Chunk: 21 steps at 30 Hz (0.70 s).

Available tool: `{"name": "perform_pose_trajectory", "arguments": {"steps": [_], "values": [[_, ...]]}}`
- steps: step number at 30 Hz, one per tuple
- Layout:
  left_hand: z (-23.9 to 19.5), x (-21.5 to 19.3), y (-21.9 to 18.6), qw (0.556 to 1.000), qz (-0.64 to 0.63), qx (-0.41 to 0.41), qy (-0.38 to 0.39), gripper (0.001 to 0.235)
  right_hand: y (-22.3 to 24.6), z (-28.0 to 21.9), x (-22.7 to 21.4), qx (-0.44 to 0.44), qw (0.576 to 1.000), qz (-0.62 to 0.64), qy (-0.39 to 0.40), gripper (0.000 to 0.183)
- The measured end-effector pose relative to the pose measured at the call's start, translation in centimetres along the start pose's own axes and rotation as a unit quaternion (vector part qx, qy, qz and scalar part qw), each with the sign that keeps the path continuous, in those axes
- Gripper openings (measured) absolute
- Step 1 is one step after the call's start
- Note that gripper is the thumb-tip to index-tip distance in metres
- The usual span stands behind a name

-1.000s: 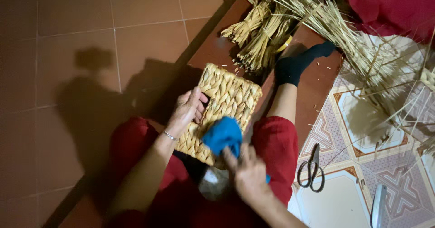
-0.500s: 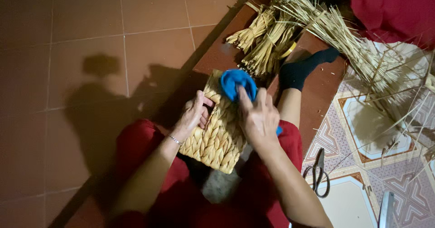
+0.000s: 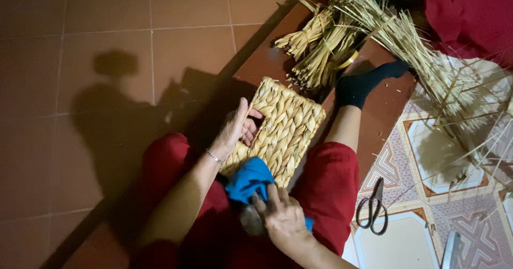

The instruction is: The person wipes a woven basket with a blue cloth, then uses a knife to trim protruding fibers, and continues wiping the basket surfaces. The basket is rotated to access different sides.

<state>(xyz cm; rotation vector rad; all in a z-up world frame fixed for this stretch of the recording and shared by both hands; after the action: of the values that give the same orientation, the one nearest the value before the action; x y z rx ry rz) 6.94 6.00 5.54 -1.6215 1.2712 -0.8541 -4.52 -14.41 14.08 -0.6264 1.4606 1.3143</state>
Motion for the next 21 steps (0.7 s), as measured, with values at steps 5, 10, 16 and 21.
{"name": "perform_pose_trajectory", "arguments": {"steps": [5, 10, 16, 21], "values": [[-0.2, 0.0, -0.9, 0.998, 0.051, 0.025, -0.021, 0.082, -4.5, -1.5, -4.4, 0.038, 0.995, -0.008, -0.088, 0.055], [-0.5, 0.1, -1.2, 0.997, 0.066, 0.043, -0.026, 0.071, -11.7, 1.5, -12.1, 0.084, 0.945, -0.066, -0.309, 0.045], [-0.7, -0.3, -0.4, 0.999, 0.038, 0.0, -0.013, 0.071, -11.6, 3.0, -10.7, 0.133, 0.943, -0.037, -0.303, 0.047], [0.0, -1.0, 0.9, 0.998, 0.051, -0.009, -0.02, 0.072, -5.8, -0.8, -4.7, 0.094, 0.977, 0.026, -0.187, 0.059]]}}
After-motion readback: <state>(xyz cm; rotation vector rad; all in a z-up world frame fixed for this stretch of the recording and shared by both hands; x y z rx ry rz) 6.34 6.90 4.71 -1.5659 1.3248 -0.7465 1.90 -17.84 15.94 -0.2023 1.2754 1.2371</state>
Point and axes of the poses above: each hand's wrist, its own z-axis towards the middle knuckle, its own x-axis out of the palm, y = z × x, the point moved 8 cm from there along z, towards the middle knuckle, and after that the axes turned 14 degrees about z, right-handed, at the moved point
